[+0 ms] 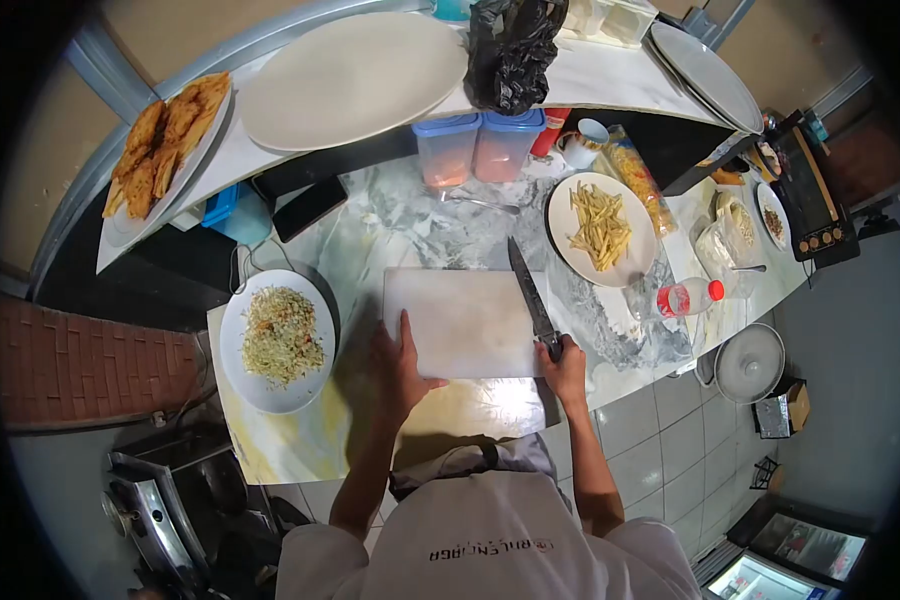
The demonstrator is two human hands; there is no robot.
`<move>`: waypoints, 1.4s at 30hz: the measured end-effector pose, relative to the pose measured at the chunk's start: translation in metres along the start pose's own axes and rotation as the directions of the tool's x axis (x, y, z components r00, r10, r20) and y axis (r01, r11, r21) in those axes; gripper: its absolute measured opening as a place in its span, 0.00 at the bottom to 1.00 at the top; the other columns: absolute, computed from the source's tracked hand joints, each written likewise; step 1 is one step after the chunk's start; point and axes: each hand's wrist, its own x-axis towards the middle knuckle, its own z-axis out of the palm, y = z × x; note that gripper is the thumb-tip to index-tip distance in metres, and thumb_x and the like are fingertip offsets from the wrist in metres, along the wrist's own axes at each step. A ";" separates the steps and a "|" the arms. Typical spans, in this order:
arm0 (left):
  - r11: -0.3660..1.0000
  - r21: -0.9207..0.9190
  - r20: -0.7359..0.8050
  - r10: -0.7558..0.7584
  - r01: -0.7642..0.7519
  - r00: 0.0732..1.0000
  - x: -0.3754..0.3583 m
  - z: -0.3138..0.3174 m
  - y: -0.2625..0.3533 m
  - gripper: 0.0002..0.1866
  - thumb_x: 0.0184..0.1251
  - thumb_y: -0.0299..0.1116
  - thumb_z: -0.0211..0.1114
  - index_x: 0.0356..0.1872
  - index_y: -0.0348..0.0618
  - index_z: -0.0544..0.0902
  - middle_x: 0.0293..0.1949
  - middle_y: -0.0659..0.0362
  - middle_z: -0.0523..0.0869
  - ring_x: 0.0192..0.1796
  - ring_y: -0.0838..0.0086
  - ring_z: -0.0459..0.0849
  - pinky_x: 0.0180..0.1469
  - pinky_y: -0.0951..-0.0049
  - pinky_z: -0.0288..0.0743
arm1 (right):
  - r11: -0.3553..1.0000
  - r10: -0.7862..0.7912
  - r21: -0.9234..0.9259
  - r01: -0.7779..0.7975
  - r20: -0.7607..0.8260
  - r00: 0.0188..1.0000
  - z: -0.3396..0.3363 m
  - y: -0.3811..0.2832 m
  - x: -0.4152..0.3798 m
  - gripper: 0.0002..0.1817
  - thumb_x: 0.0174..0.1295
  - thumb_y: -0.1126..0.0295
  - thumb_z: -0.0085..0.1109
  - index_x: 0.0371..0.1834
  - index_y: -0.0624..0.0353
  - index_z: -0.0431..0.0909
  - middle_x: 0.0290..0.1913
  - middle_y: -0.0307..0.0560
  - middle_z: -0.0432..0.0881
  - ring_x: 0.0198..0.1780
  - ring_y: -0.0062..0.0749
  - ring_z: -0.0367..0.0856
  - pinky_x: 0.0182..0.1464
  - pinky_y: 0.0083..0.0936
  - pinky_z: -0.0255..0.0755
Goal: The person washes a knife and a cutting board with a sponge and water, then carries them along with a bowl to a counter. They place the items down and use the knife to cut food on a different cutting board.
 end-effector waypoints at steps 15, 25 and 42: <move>0.891 0.421 -0.153 0.255 -0.170 0.955 0.064 -0.061 -0.003 0.48 0.31 0.37 0.76 0.61 0.49 0.63 0.58 0.54 0.65 0.57 0.56 0.64 0.57 0.53 0.56 | 0.993 0.012 0.117 -0.033 0.176 0.984 0.025 -0.007 -0.049 0.12 0.51 0.65 0.58 0.31 0.65 0.78 0.27 0.64 0.78 0.34 0.56 0.78 0.34 0.40 0.71; 0.962 -0.158 0.335 0.262 -0.220 0.905 0.013 0.021 0.072 0.19 0.56 0.41 0.63 0.44 0.40 0.78 0.29 0.50 0.83 0.34 0.59 0.81 0.39 0.63 0.73 | 0.965 -0.052 0.254 0.069 -0.074 0.996 -0.007 0.001 -0.016 0.08 0.54 0.73 0.59 0.22 0.66 0.74 0.15 0.34 0.69 0.18 0.12 0.61 0.18 0.19 0.54; 0.889 0.128 0.362 0.372 -0.441 0.855 0.007 0.082 0.100 0.18 0.46 0.30 0.62 0.39 0.33 0.74 0.33 0.47 0.78 0.36 0.56 0.80 0.37 0.57 0.70 | 0.935 -0.052 0.349 0.061 -0.035 0.998 -0.017 0.020 -0.033 0.08 0.54 0.73 0.58 0.23 0.66 0.74 0.15 0.36 0.68 0.19 0.14 0.59 0.20 0.20 0.54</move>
